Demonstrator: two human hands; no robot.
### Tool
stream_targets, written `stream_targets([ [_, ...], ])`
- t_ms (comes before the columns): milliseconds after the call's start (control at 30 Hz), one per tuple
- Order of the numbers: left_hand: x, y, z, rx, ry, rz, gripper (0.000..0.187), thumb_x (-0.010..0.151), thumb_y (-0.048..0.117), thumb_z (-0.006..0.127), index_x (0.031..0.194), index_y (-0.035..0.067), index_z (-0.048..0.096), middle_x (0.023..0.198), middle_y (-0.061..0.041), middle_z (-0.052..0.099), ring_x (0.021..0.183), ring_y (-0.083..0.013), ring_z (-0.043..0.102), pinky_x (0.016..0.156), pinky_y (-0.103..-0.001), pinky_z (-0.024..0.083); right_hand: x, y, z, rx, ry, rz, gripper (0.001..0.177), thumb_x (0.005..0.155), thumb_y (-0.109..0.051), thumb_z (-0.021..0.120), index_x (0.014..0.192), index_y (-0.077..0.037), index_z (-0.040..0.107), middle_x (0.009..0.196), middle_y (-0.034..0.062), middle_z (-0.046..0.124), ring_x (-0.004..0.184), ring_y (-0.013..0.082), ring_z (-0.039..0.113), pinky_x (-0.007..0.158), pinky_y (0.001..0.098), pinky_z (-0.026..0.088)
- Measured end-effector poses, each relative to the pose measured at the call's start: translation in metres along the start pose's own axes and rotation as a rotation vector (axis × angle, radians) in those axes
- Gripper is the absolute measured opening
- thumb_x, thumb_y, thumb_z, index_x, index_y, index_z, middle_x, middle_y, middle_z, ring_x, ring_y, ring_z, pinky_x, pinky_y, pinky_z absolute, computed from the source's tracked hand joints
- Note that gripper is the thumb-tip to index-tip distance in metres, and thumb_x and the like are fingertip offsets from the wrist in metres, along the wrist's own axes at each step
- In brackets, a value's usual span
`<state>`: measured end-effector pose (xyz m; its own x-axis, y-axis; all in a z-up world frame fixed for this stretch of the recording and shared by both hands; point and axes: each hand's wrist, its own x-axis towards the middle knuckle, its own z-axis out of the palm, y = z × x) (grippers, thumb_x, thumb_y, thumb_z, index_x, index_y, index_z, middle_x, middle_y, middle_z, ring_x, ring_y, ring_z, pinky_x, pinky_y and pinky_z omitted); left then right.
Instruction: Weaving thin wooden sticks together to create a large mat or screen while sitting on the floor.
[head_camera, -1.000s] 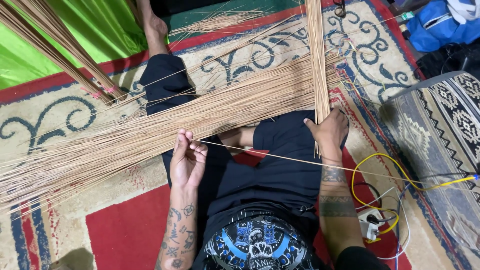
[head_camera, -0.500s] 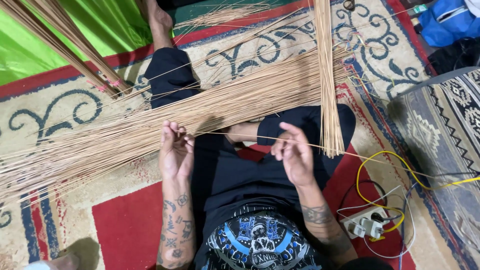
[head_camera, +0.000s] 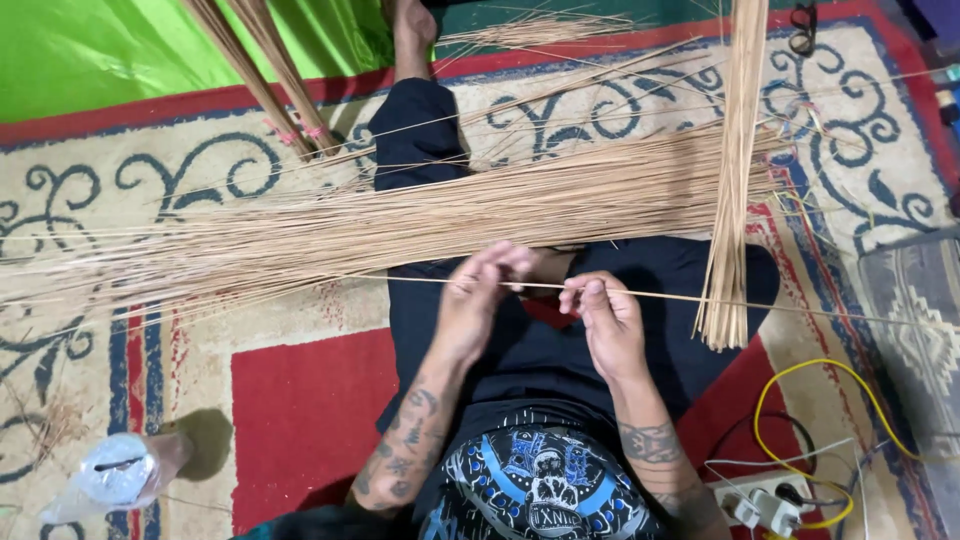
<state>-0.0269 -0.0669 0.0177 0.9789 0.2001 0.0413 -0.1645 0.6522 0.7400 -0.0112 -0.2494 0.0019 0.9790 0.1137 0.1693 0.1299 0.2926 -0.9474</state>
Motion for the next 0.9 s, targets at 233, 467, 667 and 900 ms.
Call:
stream_targets([
  [233, 0.017, 0.004, -0.037, 0.031, 0.132, 0.019, 0.022, 0.099, 0.011, 0.065, 0.108, -0.007, 0.072, 0.098, -0.023, 0.077, 0.091, -0.0244, 0.076, 0.082, -0.033, 0.062, 0.004, -0.025, -0.020, 0.080, 0.113, -0.033, 0.031, 0.110, -0.022, 0.053, 0.112, 0.006, 0.066, 0.085, 0.0101, 0.059, 0.082, 0.0198, 0.066, 0.076, 0.0305, 0.056],
  [467, 0.034, 0.066, -0.107, -0.130, 0.482, 0.319, 0.013, 0.099, 0.022, 0.071, 0.105, 0.010, 0.072, 0.093, -0.007, 0.076, 0.091, -0.0160, 0.074, 0.080, -0.021, 0.056, 0.012, -0.032, -0.026, 0.195, 0.220, -0.032, 0.027, 0.110, -0.023, 0.054, 0.113, 0.002, 0.064, 0.088, 0.0083, 0.061, 0.081, 0.0141, 0.061, 0.077, 0.0258, 0.050],
  [667, 0.009, 0.000, -0.033, 0.015, 0.222, 0.113, 0.016, 0.096, 0.011, 0.072, 0.110, 0.003, 0.073, 0.099, -0.015, 0.077, 0.093, -0.0198, 0.075, 0.078, -0.024, 0.056, -0.002, -0.004, 0.020, 0.152, 0.059, 0.094, 0.029, 0.108, -0.020, 0.053, 0.117, 0.005, 0.066, 0.093, 0.0156, 0.066, 0.080, 0.0182, 0.061, 0.074, 0.0285, 0.051],
  [900, 0.028, 0.005, -0.049, 0.070, 0.407, 0.122, 0.012, 0.091, 0.010, 0.079, 0.086, 0.002, 0.071, 0.076, -0.015, 0.075, 0.069, -0.0187, 0.075, 0.071, -0.025, 0.056, 0.003, -0.014, -0.012, 0.267, 0.201, 0.151, 0.027, 0.109, -0.021, 0.054, 0.123, 0.000, 0.065, 0.097, 0.0085, 0.065, 0.085, 0.0128, 0.059, 0.079, 0.0252, 0.047],
])
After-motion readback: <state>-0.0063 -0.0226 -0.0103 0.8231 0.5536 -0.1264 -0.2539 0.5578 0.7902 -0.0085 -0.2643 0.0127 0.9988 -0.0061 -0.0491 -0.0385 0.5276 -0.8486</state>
